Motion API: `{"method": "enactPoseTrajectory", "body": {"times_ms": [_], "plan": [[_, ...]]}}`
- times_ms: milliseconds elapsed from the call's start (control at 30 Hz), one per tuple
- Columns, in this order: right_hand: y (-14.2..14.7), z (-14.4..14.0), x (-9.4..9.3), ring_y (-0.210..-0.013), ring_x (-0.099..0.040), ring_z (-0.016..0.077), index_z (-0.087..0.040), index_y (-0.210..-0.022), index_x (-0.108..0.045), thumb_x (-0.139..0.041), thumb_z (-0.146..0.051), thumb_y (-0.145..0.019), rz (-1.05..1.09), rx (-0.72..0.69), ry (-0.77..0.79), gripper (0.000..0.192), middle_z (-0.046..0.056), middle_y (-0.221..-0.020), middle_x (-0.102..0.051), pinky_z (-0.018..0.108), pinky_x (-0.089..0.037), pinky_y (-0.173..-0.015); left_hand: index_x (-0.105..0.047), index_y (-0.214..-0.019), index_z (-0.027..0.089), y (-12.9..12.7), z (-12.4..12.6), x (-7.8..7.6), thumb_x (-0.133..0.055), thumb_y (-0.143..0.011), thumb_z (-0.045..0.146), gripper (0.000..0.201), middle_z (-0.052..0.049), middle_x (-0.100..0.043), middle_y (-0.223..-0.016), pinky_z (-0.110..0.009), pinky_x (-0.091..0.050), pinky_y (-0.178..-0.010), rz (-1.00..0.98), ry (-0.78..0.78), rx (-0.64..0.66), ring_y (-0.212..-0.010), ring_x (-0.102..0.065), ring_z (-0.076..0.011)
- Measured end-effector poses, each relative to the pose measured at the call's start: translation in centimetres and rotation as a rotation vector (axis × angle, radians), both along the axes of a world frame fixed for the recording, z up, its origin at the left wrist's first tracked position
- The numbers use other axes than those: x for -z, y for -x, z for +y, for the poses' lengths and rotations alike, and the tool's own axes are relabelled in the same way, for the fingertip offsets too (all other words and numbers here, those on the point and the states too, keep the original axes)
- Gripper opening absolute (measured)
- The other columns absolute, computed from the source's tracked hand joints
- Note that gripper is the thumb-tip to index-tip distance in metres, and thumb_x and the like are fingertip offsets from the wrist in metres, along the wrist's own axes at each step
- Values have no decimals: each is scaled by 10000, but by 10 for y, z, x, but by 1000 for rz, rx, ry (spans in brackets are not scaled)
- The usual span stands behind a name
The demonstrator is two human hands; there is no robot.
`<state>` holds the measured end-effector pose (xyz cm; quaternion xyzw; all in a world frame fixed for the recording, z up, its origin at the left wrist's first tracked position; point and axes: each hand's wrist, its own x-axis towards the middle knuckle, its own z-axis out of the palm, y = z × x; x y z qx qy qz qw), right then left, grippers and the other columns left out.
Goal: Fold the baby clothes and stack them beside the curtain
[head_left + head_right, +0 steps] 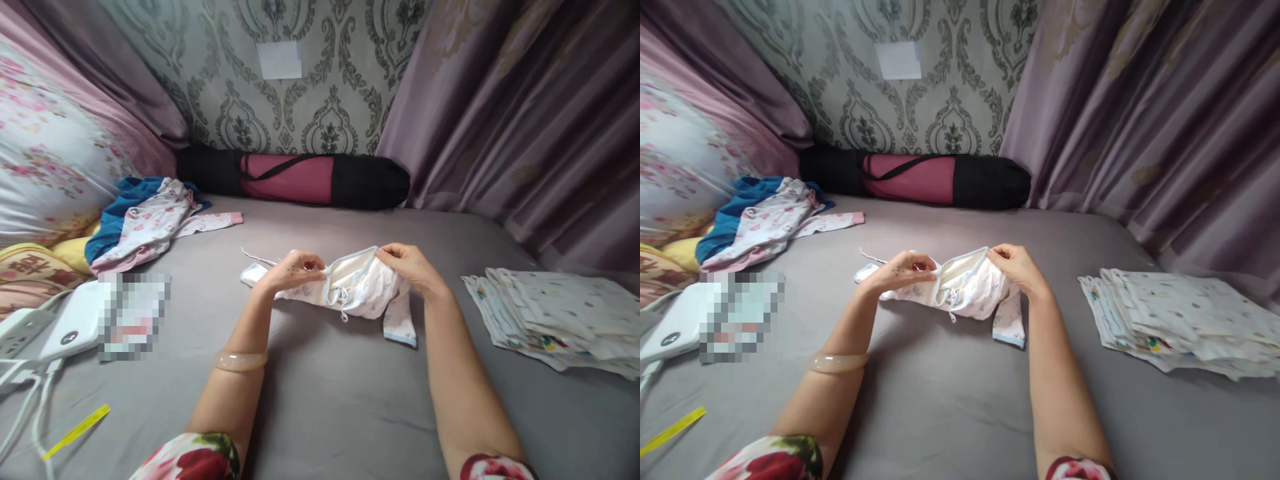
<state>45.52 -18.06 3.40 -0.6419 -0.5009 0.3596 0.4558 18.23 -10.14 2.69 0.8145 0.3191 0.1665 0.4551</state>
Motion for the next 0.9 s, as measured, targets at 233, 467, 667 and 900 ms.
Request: {"method": "enactPoseTrajectory", "body": {"times_ms": [233, 467, 667, 900], "plan": [[-1, -2, -3, -629, -550, 138, -157, -758, -688, -726, -624, -611, -40, -27, 8, 491, 16, -710, -656, 254, -417, -593, -708, -856, 168, 4, -1, 2, -648, -775, 467, 315, -3, -627, -712, -225, -376, -564, -89, 95, -104, -649, -537, -124], [1, -11, -13, -670, -577, 150, -161, -804, -706, -693, -559, -682, -96, -106, -16, 416, 24, -745, -675, 259, -435, -625, -687, -828, 156, 11, 0, -6, -709, -722, 498, 359, 3, -579, -637, -206, -312, -471, -289, 152, -325, -545, -479, -99], [7, -14, -30, -716, -623, 179, -163, -811, -727, -679, -512, -701, -149, -113, -103, 369, 42, -784, -716, 279, -468, -666, -640, -854, 172, 6, -1, -23, -664, -760, 511, 352, 56, -436, -567, -198, -247, -440, -412, -3, -402, -470, -355, -68], [9, -11, -75, -735, -631, 196, -169, -826, -734, -640, -393, -785, -488, -17, -265, 247, 53, -786, -718, 301, -458, -698, -653, -844, 180, 13, 12, -75, -589, -828, 405, 235, 8, -563, -688, -226, -372, -584, -289, -571, -405, -631, -470, -118]]}}
